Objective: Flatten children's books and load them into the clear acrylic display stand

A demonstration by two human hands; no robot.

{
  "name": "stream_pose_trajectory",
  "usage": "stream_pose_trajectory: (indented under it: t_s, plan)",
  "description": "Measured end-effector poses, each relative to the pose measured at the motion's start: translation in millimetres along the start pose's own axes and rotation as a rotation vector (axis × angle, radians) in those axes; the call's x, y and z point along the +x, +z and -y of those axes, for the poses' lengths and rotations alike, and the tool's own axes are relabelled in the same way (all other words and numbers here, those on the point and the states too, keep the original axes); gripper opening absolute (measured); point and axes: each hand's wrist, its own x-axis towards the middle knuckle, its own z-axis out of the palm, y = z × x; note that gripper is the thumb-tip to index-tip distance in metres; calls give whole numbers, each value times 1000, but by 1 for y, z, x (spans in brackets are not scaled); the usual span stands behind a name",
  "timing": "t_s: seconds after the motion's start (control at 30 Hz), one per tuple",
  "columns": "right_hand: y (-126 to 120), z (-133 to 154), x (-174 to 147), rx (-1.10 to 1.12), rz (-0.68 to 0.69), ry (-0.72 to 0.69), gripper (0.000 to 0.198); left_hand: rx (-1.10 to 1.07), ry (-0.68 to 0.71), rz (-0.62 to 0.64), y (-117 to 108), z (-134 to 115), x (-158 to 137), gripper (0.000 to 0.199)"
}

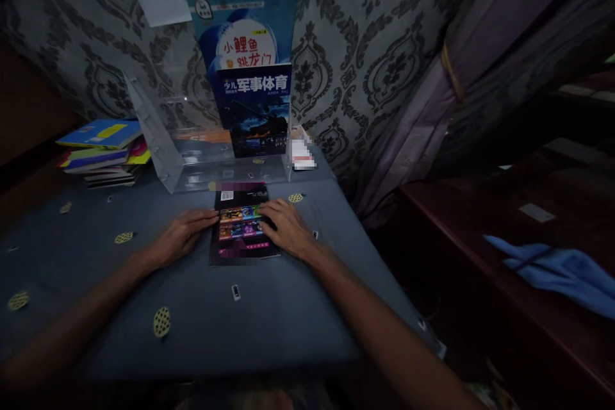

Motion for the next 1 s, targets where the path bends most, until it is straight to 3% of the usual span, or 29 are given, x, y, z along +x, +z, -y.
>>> stream_pose_trajectory:
  t_s: [0.27, 0.67, 1.0]
  plan:
    - [1, -1, 0, -7, 11, -11, 27, -40, 3, 57, -13, -29, -14, 40]
    - [1, -2, 1, 10, 7, -10, 27, -118, 124, 120, -29, -66, -30, 45]
    - [0, 1, 1, 29, -4, 0, 24, -30, 197, 230, -15, -81, -2, 40]
